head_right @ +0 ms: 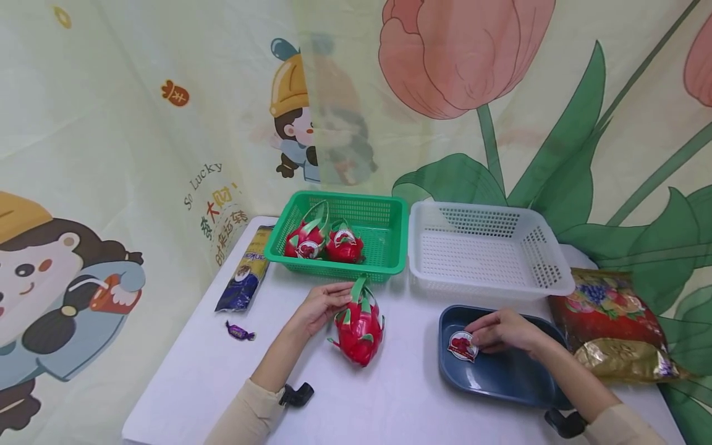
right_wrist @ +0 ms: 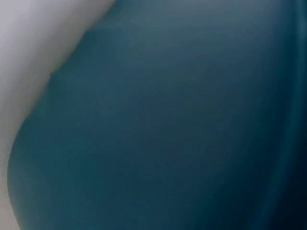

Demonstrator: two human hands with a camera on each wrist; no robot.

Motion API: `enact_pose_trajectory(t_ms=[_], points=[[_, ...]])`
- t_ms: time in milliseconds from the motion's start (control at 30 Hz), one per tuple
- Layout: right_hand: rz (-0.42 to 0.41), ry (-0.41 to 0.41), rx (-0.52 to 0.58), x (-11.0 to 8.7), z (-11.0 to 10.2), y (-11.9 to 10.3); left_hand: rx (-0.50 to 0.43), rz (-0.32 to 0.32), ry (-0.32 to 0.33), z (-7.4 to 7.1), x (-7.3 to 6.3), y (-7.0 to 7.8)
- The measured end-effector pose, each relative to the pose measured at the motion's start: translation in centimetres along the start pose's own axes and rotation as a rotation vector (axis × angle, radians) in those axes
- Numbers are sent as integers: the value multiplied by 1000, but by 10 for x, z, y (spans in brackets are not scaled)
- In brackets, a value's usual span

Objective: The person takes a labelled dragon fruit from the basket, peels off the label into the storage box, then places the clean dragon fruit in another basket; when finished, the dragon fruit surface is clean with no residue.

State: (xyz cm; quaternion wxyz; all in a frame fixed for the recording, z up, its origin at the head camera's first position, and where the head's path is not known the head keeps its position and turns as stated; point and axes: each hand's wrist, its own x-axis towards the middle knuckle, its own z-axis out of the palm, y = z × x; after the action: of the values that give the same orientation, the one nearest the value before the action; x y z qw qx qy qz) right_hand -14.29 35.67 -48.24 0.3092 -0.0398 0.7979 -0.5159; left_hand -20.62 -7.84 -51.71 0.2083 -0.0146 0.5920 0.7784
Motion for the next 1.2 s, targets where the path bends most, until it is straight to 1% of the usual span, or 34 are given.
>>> enact_pose_trajectory(t_ms=[167,267,333,567,700,800,967,1133,1200], points=[[-17,-37,-31,5,1,2,-8,-6,-2,0,0,0],[-27,-23,-61,8,2,3,-10,-6,-4,0,0,0],[-35,10,-90,10,4,4,-13,-9,-4,0,0,1],[-58,175,-213,19,15,5,-21,-28,6,-1,0,1],[-59,233,-270,24,20,1,-20,-30,8,-1,1,0],[-65,255,-294,25,23,-3,-22,-31,8,0,0,-1],[-73,258,-288,21,23,-9,-18,-25,5,1,-1,1],[-70,265,-307,10,17,-20,-14,-18,-1,2,-2,2],[-71,261,-297,5,16,-24,-18,-20,-2,2,-2,2]])
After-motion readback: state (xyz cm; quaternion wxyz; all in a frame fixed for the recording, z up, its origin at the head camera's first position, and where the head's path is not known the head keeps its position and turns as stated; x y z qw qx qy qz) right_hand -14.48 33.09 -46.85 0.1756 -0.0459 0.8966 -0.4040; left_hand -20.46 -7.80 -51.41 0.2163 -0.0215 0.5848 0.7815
